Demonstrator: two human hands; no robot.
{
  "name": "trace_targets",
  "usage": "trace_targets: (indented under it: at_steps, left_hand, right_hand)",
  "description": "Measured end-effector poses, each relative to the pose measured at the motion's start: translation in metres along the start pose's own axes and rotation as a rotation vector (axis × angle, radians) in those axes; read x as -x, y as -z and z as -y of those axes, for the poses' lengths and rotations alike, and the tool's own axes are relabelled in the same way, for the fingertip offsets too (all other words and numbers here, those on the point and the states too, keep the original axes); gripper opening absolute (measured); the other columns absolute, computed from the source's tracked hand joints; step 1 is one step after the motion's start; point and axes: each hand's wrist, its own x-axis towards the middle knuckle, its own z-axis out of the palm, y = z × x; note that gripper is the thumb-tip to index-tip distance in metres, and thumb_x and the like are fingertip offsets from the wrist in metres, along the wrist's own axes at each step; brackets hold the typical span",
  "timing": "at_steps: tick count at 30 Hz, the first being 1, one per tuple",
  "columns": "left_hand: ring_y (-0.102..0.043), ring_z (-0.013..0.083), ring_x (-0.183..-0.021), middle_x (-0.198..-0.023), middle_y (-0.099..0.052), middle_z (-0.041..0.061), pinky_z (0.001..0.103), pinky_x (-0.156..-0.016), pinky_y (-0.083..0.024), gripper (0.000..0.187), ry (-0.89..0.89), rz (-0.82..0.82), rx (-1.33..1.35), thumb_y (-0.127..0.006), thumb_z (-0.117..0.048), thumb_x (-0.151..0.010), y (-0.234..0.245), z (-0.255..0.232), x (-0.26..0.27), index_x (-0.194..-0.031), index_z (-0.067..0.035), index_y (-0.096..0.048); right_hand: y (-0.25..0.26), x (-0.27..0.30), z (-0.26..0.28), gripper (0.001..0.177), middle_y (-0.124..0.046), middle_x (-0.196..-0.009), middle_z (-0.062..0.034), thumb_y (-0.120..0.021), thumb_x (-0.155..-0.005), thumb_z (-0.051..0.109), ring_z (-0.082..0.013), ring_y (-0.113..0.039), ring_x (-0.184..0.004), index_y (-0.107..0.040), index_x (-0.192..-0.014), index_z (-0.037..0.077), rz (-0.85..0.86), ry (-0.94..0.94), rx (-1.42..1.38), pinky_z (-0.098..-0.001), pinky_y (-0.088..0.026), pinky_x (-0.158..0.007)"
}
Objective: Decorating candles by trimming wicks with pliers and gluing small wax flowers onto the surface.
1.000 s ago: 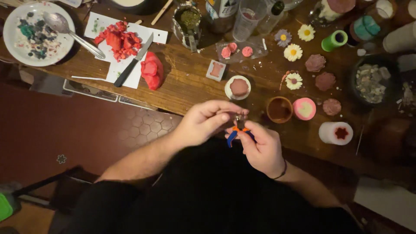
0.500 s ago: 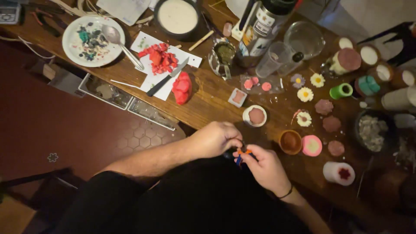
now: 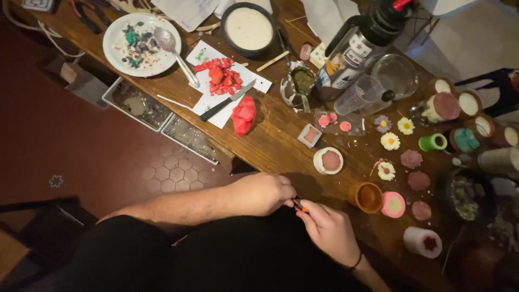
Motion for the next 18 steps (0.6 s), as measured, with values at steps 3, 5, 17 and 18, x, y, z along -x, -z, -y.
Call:
trace_targets:
  at_steps: [3,5,17,18]
  left_hand:
    - [-0.068,0.0377,-0.078,-0.085,-0.070,0.016,0.046,-0.071,-0.052,0.015,-0.069,-0.076,0.147,-0.069,-0.019,-0.096,-0.002,0.007,0.003,-0.094,-0.004,-0.068]
    - [-0.070,0.0350,-0.080,-0.087,-0.072,0.014,0.043,-0.072,-0.053,0.016,-0.043,-0.107,0.195,-0.070,-0.021,-0.095,-0.004,0.010,0.006,-0.095,-0.005,-0.070]
    - [-0.068,0.0382,-0.071,-0.080,-0.070,0.012,0.050,-0.060,-0.051,0.041,0.074,-0.139,-0.018,-0.053,-0.045,-0.102,-0.012,0.019,0.027,-0.086,-0.011,-0.069]
    - [-0.069,0.0364,-0.072,-0.080,-0.071,0.010,0.049,-0.059,-0.052,0.041,0.062,-0.152,-0.013,-0.055,-0.048,-0.101,-0.012,0.022,0.028,-0.087,-0.013,-0.071]
  right_hand:
    - [-0.007,0.001,-0.008,0.023,-0.080,-0.099,-0.0074,-0.073,-0.090,0.016,-0.0260,-0.077,-0.082,-0.070,-0.111,0.009,0.050,-0.089,-0.146,-0.0382,-0.055,-0.074]
    - [-0.001,-0.007,-0.001,0.021,-0.081,-0.095,-0.0064,-0.073,-0.090,0.016,-0.0248,-0.077,-0.079,-0.071,-0.109,0.009,0.083,-0.110,-0.180,-0.0373,-0.055,-0.072]
    - [-0.012,-0.021,0.005,0.019,-0.081,-0.094,-0.0048,-0.073,-0.089,0.017,-0.0226,-0.076,-0.078,-0.072,-0.107,0.010,0.153,-0.086,-0.157,-0.0358,-0.055,-0.073]
    - [-0.012,-0.022,0.005,0.021,-0.082,-0.098,-0.0048,-0.073,-0.089,0.016,-0.0214,-0.078,-0.081,-0.073,-0.109,0.010,0.152,-0.089,-0.174,-0.0345,-0.056,-0.076]
